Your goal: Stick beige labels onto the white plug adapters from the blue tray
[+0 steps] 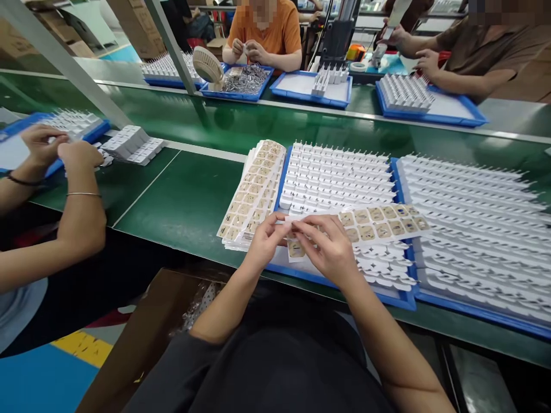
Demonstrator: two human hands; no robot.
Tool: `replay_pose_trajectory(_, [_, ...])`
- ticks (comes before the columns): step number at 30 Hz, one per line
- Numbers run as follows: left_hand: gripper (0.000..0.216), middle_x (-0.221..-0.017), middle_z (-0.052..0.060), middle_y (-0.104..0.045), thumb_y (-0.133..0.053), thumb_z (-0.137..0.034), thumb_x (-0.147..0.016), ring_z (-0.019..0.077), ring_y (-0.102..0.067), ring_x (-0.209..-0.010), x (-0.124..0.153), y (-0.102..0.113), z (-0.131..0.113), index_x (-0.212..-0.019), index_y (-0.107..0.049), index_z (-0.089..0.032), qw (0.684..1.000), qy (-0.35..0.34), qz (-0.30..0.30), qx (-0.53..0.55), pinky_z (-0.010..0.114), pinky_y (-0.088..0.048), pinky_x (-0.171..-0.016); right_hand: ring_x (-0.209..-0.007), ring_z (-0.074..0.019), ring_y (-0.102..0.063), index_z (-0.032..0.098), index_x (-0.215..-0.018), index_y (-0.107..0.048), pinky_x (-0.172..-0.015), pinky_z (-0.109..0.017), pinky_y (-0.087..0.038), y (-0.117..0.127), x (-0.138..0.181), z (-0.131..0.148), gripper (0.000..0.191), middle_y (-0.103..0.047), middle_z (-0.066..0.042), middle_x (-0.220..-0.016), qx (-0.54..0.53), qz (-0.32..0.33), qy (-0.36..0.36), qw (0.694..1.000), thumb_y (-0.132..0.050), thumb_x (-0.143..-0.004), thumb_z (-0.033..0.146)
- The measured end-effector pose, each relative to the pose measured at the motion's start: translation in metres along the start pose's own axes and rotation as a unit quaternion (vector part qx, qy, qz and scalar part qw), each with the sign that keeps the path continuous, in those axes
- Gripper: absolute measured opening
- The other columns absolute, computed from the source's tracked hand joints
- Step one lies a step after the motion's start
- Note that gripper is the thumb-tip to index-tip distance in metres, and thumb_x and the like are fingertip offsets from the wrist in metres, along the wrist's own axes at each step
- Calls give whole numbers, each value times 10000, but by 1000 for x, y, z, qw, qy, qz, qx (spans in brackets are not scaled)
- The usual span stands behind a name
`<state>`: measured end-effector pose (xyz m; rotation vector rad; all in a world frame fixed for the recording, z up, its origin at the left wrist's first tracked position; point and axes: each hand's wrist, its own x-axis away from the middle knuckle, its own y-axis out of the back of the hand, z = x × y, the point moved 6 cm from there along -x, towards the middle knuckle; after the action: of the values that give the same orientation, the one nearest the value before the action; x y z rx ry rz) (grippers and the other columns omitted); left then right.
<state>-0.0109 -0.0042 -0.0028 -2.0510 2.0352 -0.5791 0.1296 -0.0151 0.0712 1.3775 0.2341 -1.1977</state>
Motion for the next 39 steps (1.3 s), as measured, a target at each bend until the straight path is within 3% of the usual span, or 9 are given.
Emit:
replay_pose_trajectory(3, [544,-687,-45,-621,-740,-703,-761,100,-612,-586,-2,7,1,-852,-546,-203,1000,18,-10,0,187,-498,-539,-946,-262,-689,283,-1276,-669,-823,-422,-581,-2,2,-1,383,-737,-89,-1057,4,6,5,1000,-659,-937,105])
replay_pose_trajectory(7, [513,-644,-57,-558,-755,-659,-777,82,-572,-572,-3,7,-1,-788,-534,-196,1000,13,-9,-20,170,-491,-541,-939,-260,-676,260,-1284,-660,-825,-417,-571,-1,1,1,387,-729,-95,-1037,2,17,8,1000,-656,-933,97])
replay_pose_trajectory(14, [460,-696,-25,-584,-764,-610,-780,109,-605,-656,1,0,-6,-791,-608,-177,998,7,14,-57,192,-538,-580,-888,-235,-664,314,-1273,-674,-807,-392,-547,-2,-1,3,378,-720,-63,-989,19,8,28,999,-672,-942,133])
replay_pose_trajectory(25, [435,-783,6,-616,-795,-576,-770,125,-626,-784,3,-1,-5,-766,-638,-170,998,34,53,-27,160,-553,-596,-835,-209,-663,302,-1147,-717,-753,-351,-545,-1,2,2,235,-736,-43,-942,-1,20,35,999,-693,-951,173])
replay_pose_trajectory(29, [478,-769,-7,-600,-790,-615,-753,120,-622,-730,2,0,-1,-778,-586,-183,998,39,36,-24,167,-533,-551,-826,-202,-685,303,-1093,-721,-731,-338,-546,1,7,0,228,-753,-38,-944,-12,-1,37,999,-708,-933,141])
replay_pose_trajectory(32, [439,-745,-15,-597,-725,-609,-822,121,-624,-695,-2,9,-2,-800,-577,-196,997,-1,-2,-83,181,-537,-558,-819,-200,-703,302,-1061,-719,-724,-344,-567,7,15,0,223,-757,-41,-969,-36,-2,29,999,-717,-920,129])
replay_pose_trajectory(35, [338,-700,-18,-612,-610,-526,-937,127,-619,-652,-10,28,-13,-831,-593,-206,967,-65,-62,-239,200,-526,-593,-846,-214,-720,285,-1033,-713,-740,-372,-597,25,30,-9,217,-750,-46,-978,-83,-29,-26,996,-734,-895,119])
replay_pose_trajectory(39, [241,-702,9,-661,-544,-386,-986,153,-616,-651,-23,51,-40,-872,-646,-200,856,-148,-151,-472,249,-484,-652,-858,-235,-705,252,-940,-709,-719,-398,-602,62,71,-37,110,-708,-51,-905,-128,-153,-177,964,-738,-884,162])
